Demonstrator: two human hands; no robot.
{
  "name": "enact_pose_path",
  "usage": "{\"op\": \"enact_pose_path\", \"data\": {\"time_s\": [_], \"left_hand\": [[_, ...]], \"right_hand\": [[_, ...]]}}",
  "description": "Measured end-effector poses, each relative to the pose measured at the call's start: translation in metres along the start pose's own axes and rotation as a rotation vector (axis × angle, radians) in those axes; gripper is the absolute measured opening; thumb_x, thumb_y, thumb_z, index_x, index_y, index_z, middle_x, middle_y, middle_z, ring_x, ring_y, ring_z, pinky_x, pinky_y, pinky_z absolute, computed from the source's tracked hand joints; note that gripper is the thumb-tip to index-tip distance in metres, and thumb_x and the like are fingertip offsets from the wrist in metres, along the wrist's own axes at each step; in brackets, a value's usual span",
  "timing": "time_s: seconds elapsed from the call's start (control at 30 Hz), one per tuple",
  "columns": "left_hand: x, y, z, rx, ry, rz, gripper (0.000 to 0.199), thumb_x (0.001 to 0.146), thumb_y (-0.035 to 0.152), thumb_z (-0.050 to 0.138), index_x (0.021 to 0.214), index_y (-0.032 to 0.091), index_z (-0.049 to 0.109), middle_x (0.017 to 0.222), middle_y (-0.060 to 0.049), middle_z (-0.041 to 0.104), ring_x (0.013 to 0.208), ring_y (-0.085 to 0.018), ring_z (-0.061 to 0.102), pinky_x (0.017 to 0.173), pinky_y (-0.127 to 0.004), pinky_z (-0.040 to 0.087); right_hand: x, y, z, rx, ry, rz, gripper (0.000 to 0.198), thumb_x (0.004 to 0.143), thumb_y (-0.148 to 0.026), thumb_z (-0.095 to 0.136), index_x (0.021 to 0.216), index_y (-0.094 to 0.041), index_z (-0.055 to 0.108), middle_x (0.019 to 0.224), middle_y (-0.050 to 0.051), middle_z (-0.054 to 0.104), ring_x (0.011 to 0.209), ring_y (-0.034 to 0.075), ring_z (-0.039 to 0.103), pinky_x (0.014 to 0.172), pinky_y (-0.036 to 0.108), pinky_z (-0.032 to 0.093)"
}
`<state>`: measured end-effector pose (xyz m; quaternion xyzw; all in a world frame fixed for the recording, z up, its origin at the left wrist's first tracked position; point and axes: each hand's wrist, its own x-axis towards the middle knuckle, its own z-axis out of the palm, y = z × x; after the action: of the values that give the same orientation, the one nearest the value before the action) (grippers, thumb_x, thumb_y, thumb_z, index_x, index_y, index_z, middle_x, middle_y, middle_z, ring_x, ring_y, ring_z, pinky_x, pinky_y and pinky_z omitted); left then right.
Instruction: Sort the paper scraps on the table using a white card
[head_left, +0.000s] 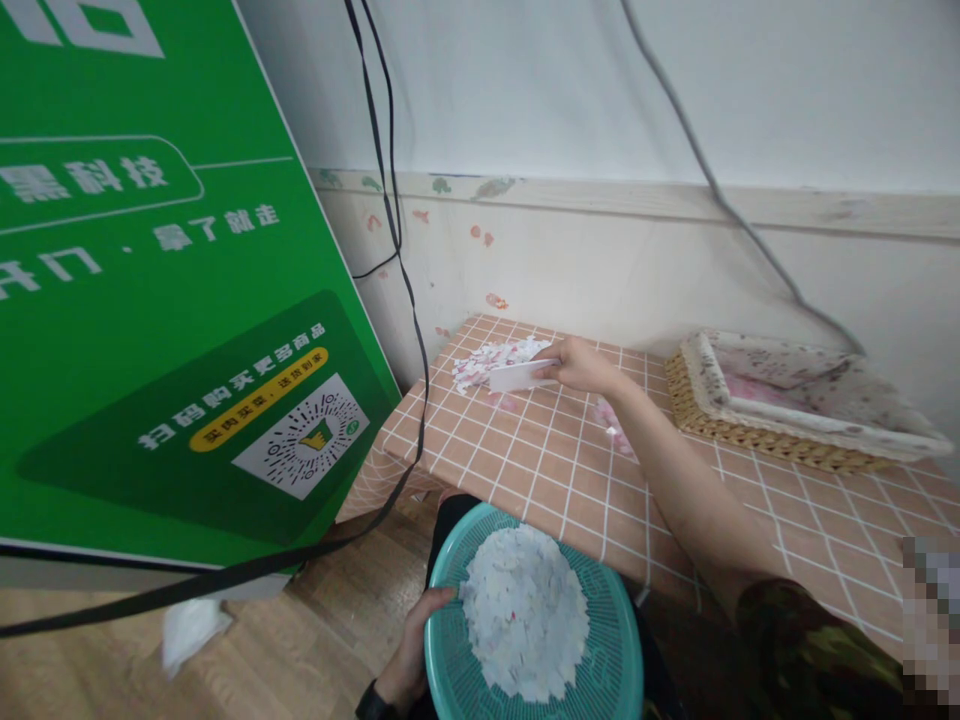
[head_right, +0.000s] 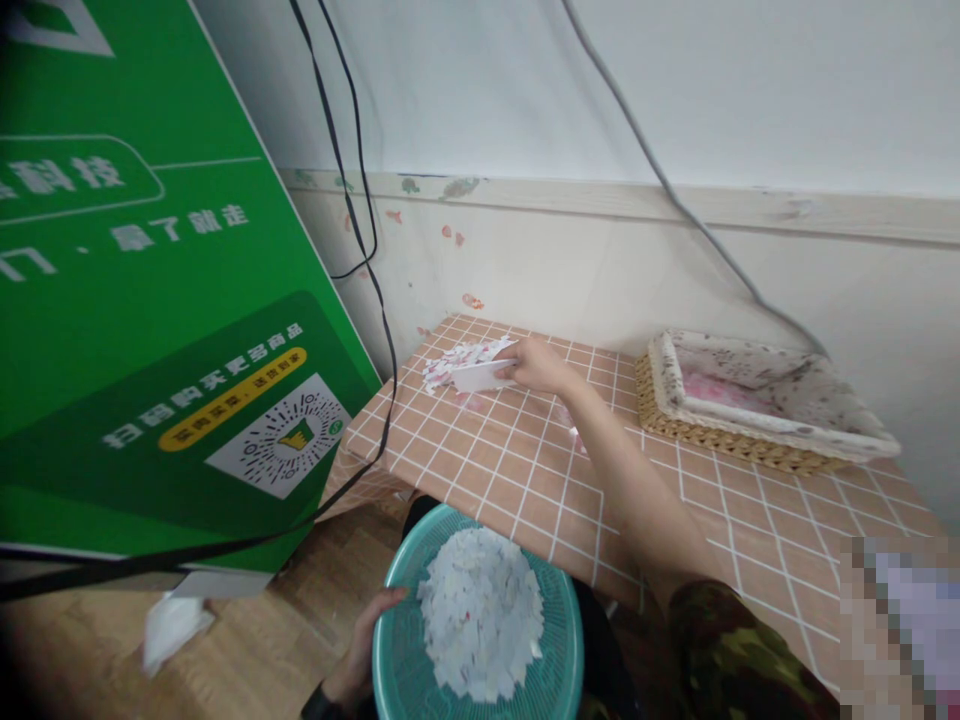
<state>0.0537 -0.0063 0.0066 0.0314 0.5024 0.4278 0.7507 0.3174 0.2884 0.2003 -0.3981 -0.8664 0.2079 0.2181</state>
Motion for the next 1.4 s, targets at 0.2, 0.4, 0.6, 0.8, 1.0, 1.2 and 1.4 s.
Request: {"op": "enact_pose_path", "data": {"time_s": [0.2, 0.4, 0.6, 0.8, 1.0, 1.2, 1.4], "left_hand": [[-0.002, 0.001, 0.003, -0.01, 0.023, -0.002, 0.02, 0.068, 0.031, 0.067, 0.069, 0.011, 0.068, 0.057, -0.007, 0.069, 0.05, -0.019, 0.06, 0.054, -0.03, 0.046], [-0.003, 0.002, 0.004, -0.011, 0.01, -0.002, 0.019, 0.069, 0.029, 0.066, 0.066, 0.011, 0.068, 0.053, -0.005, 0.068, 0.048, -0.017, 0.059, 0.052, -0.028, 0.044], [-0.002, 0.002, 0.003, -0.012, -0.005, 0.007, 0.019, 0.07, 0.029, 0.066, 0.064, 0.011, 0.067, 0.052, -0.004, 0.066, 0.047, -0.016, 0.057, 0.051, -0.027, 0.043], [0.0, 0.0, 0.002, -0.014, -0.02, -0.003, 0.021, 0.072, 0.03, 0.063, 0.067, 0.011, 0.069, 0.054, -0.005, 0.067, 0.049, -0.017, 0.058, 0.053, -0.029, 0.045], [0.0, 0.0, 0.0, -0.01, -0.009, 0.013, 0.02, 0.071, 0.03, 0.064, 0.068, 0.011, 0.069, 0.054, -0.005, 0.068, 0.049, -0.018, 0.06, 0.053, -0.029, 0.046], [0.0, 0.01, -0.005, 0.003, 0.033, 0.034, 0.022, 0.069, 0.031, 0.067, 0.074, 0.01, 0.071, 0.065, -0.009, 0.073, 0.056, -0.022, 0.065, 0.058, -0.034, 0.051], [0.0, 0.021, -0.019, -0.025, 0.102, 0.092, 0.016, 0.065, 0.026, 0.07, 0.073, 0.013, 0.071, 0.068, -0.007, 0.075, 0.066, -0.027, 0.069, 0.064, -0.038, 0.055]], "right_hand": [[0.002, -0.002, 0.007, 0.027, -0.013, -0.041, 0.02, 0.078, -0.021, 0.058, 0.091, -0.018, 0.073, 0.085, 0.002, 0.072, 0.075, 0.016, 0.062, 0.067, 0.026, 0.044], [0.003, -0.004, 0.011, -0.021, 0.039, -0.041, 0.021, 0.078, -0.021, 0.057, 0.093, -0.018, 0.072, 0.088, 0.004, 0.072, 0.077, 0.018, 0.063, 0.068, 0.028, 0.044], [0.003, -0.002, 0.009, -0.036, 0.037, -0.029, 0.02, 0.077, -0.02, 0.057, 0.089, -0.018, 0.073, 0.084, 0.004, 0.072, 0.074, 0.017, 0.062, 0.067, 0.027, 0.043], [0.001, 0.002, 0.002, 0.04, -0.014, 0.045, 0.021, 0.072, -0.023, 0.06, 0.086, -0.014, 0.073, 0.073, 0.001, 0.068, 0.064, 0.014, 0.058, 0.059, 0.024, 0.041], [0.001, 0.0, 0.002, 0.058, -0.032, 0.011, 0.021, 0.073, -0.025, 0.059, 0.086, -0.014, 0.073, 0.076, 0.002, 0.068, 0.067, 0.015, 0.058, 0.062, 0.024, 0.042], [-0.016, -0.02, -0.001, -0.104, 0.186, 0.157, 0.025, 0.078, -0.026, 0.057, 0.096, -0.015, 0.071, 0.081, 0.005, 0.07, 0.067, 0.016, 0.059, 0.06, 0.026, 0.039], [-0.058, -0.044, 0.044, -0.297, 0.304, 0.246, 0.029, 0.085, -0.023, 0.048, 0.107, -0.018, 0.067, 0.087, 0.009, 0.071, 0.074, 0.02, 0.063, 0.065, 0.028, 0.04]]}}
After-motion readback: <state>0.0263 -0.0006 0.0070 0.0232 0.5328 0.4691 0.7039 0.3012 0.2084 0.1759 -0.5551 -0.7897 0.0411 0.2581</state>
